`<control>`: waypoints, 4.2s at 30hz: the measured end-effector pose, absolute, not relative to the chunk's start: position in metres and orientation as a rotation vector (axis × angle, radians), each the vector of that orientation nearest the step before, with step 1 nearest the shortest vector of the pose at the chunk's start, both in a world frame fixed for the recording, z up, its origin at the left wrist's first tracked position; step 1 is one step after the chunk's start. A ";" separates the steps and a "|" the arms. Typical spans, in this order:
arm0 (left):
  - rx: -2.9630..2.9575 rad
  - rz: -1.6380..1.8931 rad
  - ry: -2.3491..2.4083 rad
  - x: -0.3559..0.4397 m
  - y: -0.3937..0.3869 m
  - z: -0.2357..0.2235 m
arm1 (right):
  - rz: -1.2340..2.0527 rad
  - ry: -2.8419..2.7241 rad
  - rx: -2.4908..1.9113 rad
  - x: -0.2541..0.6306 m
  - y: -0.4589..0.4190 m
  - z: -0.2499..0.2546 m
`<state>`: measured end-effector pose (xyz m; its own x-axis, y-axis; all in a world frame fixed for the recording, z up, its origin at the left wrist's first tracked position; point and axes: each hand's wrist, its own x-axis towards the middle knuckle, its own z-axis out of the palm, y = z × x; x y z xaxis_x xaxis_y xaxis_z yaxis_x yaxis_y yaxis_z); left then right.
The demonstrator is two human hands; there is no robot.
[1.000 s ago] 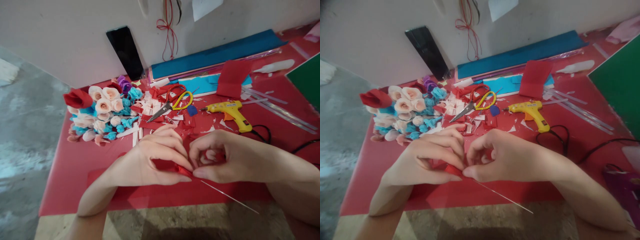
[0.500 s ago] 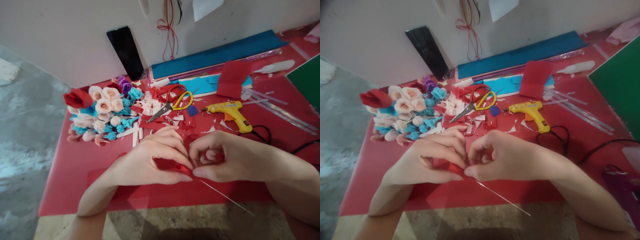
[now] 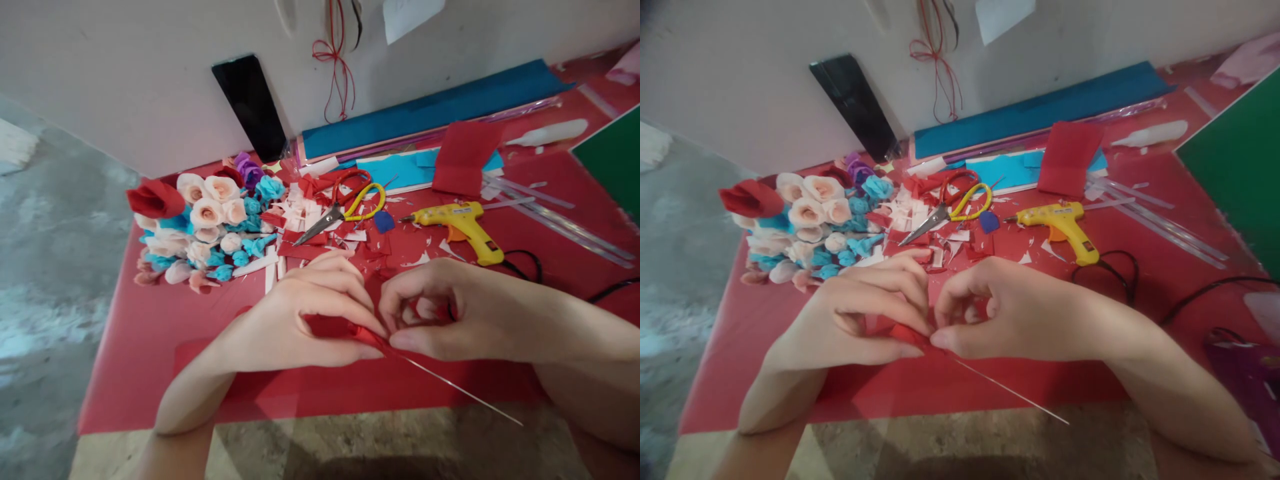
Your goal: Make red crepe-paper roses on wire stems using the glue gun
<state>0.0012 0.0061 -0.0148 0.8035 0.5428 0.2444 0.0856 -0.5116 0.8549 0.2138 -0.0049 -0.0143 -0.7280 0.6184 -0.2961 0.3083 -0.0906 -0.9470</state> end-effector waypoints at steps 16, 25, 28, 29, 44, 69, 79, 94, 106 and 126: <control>2.034 0.698 0.524 0.002 0.005 -0.017 | 1.903 -1.912 -1.060 0.213 -0.005 -0.012; 2.030 0.716 0.526 0.003 0.005 -0.015 | 1.931 -1.886 -1.050 0.214 -0.005 -0.012; 2.026 0.723 0.532 0.003 0.005 -0.016 | 1.954 -1.875 -1.064 0.213 -0.004 -0.012; 2.025 0.723 0.535 0.003 0.005 -0.016 | 1.955 -1.872 -1.063 0.213 -0.004 -0.012; 1.996 0.728 0.559 0.003 0.003 -0.017 | 1.913 -1.918 -1.020 0.214 -0.003 -0.014; 2.009 0.702 0.561 0.003 0.003 -0.020 | 1.888 -1.934 -1.022 0.212 -0.003 -0.013; 2.026 0.672 0.570 0.003 0.003 -0.020 | 1.853 -1.959 -1.065 0.211 -0.004 -0.015; 2.056 0.677 0.576 0.007 0.002 -0.019 | 1.837 -1.976 -1.103 0.210 -0.007 -0.015; 2.070 0.711 0.565 0.006 0.002 -0.020 | 1.865 -1.973 -1.073 0.210 -0.005 -0.014; 1.990 0.704 0.471 0.000 0.009 -0.023 | 2.094 -1.839 -1.072 0.207 0.000 -0.005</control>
